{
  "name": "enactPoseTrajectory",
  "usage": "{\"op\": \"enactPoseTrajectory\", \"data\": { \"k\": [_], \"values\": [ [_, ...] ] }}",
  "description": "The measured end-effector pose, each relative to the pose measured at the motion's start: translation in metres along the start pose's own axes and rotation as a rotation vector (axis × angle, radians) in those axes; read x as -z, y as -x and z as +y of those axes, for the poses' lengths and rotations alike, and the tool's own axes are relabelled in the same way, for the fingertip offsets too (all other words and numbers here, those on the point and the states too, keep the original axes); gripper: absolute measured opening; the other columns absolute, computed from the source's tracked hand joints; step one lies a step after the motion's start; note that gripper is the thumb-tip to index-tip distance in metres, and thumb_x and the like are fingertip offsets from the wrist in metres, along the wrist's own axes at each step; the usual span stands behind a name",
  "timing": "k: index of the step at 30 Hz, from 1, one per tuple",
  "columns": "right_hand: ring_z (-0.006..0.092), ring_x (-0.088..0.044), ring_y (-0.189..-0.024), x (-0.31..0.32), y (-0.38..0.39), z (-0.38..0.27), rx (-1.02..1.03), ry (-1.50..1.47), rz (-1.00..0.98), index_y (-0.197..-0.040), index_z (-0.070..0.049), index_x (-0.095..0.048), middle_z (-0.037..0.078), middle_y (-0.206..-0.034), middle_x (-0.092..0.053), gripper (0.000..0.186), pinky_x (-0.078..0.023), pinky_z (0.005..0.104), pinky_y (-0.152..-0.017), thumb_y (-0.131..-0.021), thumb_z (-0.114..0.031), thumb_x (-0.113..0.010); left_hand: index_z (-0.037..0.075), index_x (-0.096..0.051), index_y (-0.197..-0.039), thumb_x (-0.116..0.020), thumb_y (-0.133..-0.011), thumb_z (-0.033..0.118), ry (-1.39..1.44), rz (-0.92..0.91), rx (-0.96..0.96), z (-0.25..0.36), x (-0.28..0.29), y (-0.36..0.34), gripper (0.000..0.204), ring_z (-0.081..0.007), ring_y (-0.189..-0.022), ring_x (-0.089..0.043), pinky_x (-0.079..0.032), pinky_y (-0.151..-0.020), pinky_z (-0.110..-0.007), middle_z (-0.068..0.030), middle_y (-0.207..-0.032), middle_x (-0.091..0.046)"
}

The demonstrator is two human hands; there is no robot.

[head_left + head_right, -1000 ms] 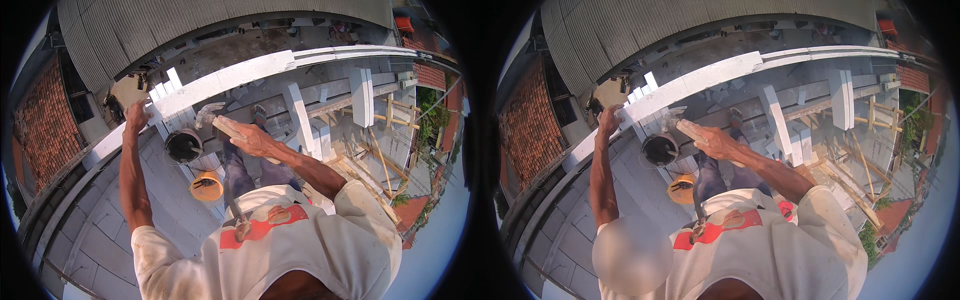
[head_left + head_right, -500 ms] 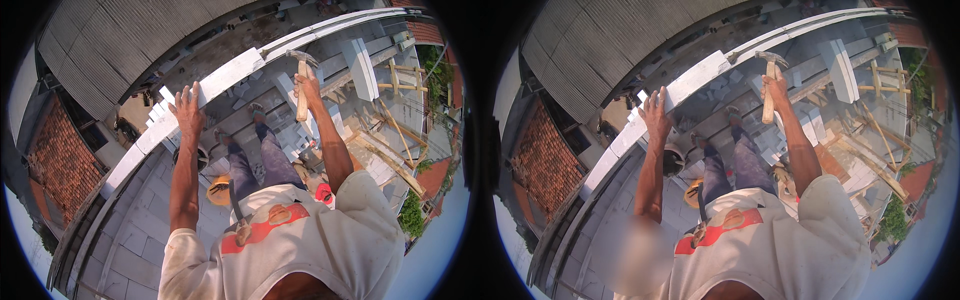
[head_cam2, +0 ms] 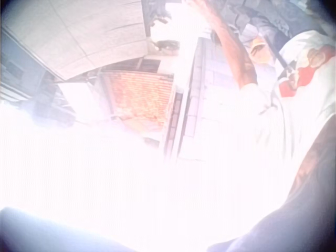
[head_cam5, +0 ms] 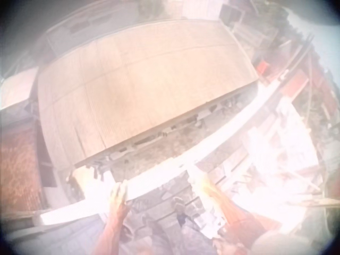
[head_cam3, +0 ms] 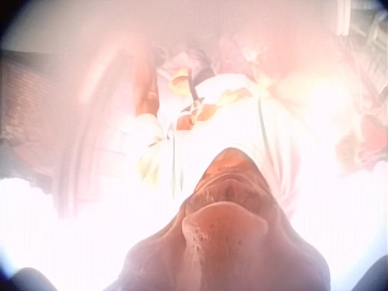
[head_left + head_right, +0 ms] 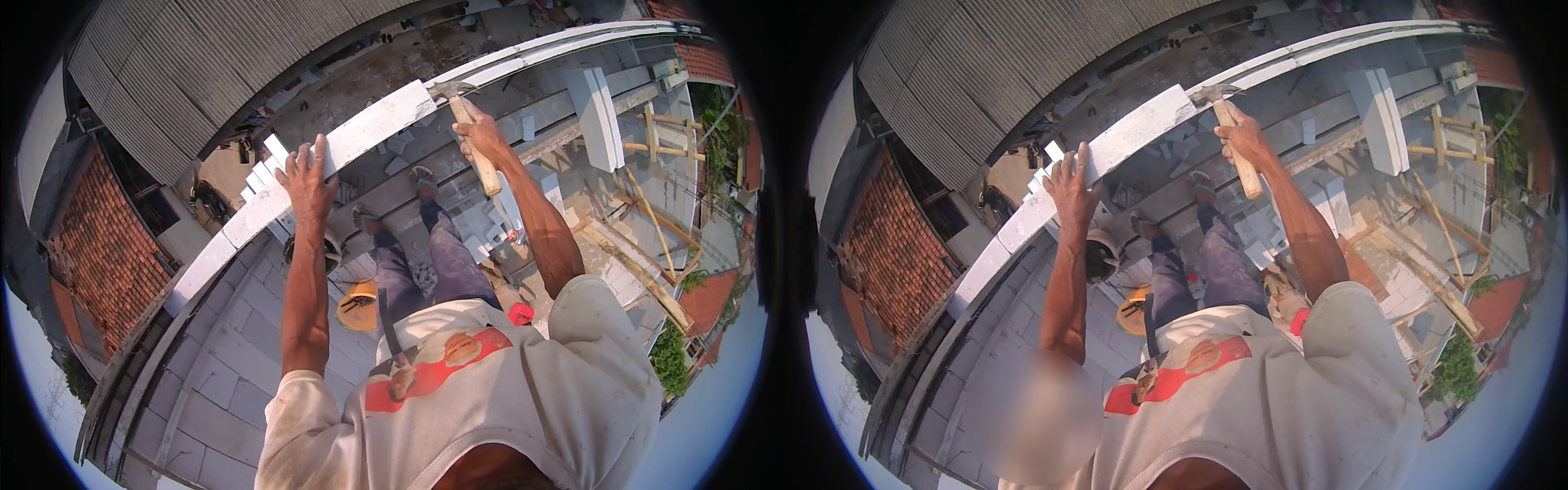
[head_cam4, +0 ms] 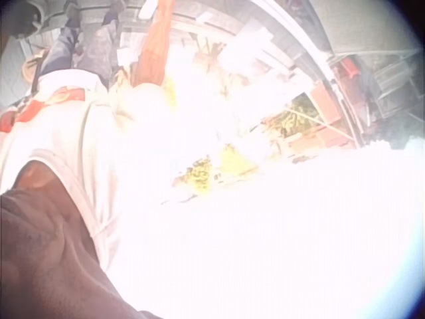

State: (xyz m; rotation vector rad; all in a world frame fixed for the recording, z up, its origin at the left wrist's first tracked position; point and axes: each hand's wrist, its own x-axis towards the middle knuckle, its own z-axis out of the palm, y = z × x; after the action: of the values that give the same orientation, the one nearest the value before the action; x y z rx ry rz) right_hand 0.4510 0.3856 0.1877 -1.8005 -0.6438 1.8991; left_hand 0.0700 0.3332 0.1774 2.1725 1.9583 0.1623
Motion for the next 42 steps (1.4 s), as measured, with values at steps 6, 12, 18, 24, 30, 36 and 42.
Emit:
{"op": "enactPoseTrajectory", "data": {
  "k": [6,12,18,24,30,36,42],
  "values": [
    [0.0137,-0.053,-0.053,0.005,-0.012,0.007,0.129,-0.217,0.182,-0.163,-0.024,-0.034,0.005,-0.081,-0.054,0.076,-0.045,0.0322,-0.044,-0.097,-0.005,-0.065,0.034,-0.044,-0.158,-0.093,-0.067,0.018,0.013,-0.001,-0.001,0.004,0.001,-0.003,0.104,-0.0354,-0.137,-0.047,-0.028,-0.114,-0.076,-0.0068,-0.147,-0.053],
    [0.0137,-0.054,-0.052,0.004,-0.001,-0.003,0.111,-0.201,0.199,-0.163,-0.023,-0.036,0.005,-0.079,-0.054,0.075,-0.045,0.0319,-0.044,-0.096,-0.005,-0.065,0.035,-0.045,-0.157,-0.093,-0.068,0.017,0.013,0.003,-0.006,0.0,0.0,-0.002,0.103,-0.0352,-0.137,-0.048,-0.028,-0.114,-0.077,-0.0057,-0.147,-0.053],
    [0.0145,-0.054,-0.053,0.014,0.002,-0.005,0.044,-0.056,0.092,-0.165,-0.026,-0.029,0.005,-0.082,-0.054,0.081,-0.047,0.0321,-0.043,-0.096,-0.005,-0.065,0.035,-0.045,-0.158,-0.094,-0.067,0.014,0.025,0.027,-0.005,0.0,-0.002,-0.001,0.105,-0.0355,-0.138,-0.048,-0.027,-0.115,-0.077,-0.0056,-0.147,-0.053],
    [0.0135,-0.055,-0.054,0.015,0.001,-0.009,-0.016,-0.005,0.013,-0.165,-0.026,-0.03,0.005,-0.082,-0.053,0.081,-0.046,0.0311,-0.043,-0.095,-0.004,-0.066,0.035,-0.046,-0.157,-0.091,-0.071,0.015,0.032,0.015,-0.003,-0.003,-0.001,0.001,0.099,-0.0359,-0.138,-0.048,-0.026,-0.116,-0.076,-0.0057,-0.147,-0.054],
    [0.0136,-0.054,-0.053,0.006,0.002,-0.008,0.058,-0.009,0.065,-0.165,-0.025,-0.031,0.005,-0.08,-0.053,0.08,-0.045,0.0311,-0.043,-0.095,-0.005,-0.065,0.036,-0.045,-0.158,-0.092,-0.071,0.018,0.029,0.027,-0.006,0.0,-0.006,0.0,0.1,-0.0344,-0.138,-0.048,-0.025,-0.116,-0.075,-0.0061,-0.147,-0.054],
    [0.0137,-0.053,-0.051,0.011,0.006,-0.017,-0.016,0.04,-0.05,-0.165,-0.023,-0.027,0.006,-0.082,-0.053,0.081,-0.045,0.0315,-0.042,-0.095,-0.004,-0.064,0.037,-0.044,-0.158,-0.091,-0.072,0.017,0.024,0.021,0.023,-0.003,-0.004,0.001,0.1,-0.0329,-0.139,-0.046,-0.025,-0.117,-0.075,-0.004,-0.146,-0.053],
    [0.0135,-0.055,-0.053,0.011,0.072,0.048,0.136,0.27,0.052,-0.164,-0.016,-0.032,0.009,-0.093,-0.062,0.079,-0.046,0.0306,-0.043,-0.094,-0.001,-0.064,0.029,-0.041,-0.16,-0.085,-0.082,0.028,-0.014,-0.03,-0.001,-0.004,0.012,0.004,0.09,-0.0342,-0.148,-0.039,-0.02,-0.121,-0.073,-0.0078,-0.154,-0.05]
  ]
}}
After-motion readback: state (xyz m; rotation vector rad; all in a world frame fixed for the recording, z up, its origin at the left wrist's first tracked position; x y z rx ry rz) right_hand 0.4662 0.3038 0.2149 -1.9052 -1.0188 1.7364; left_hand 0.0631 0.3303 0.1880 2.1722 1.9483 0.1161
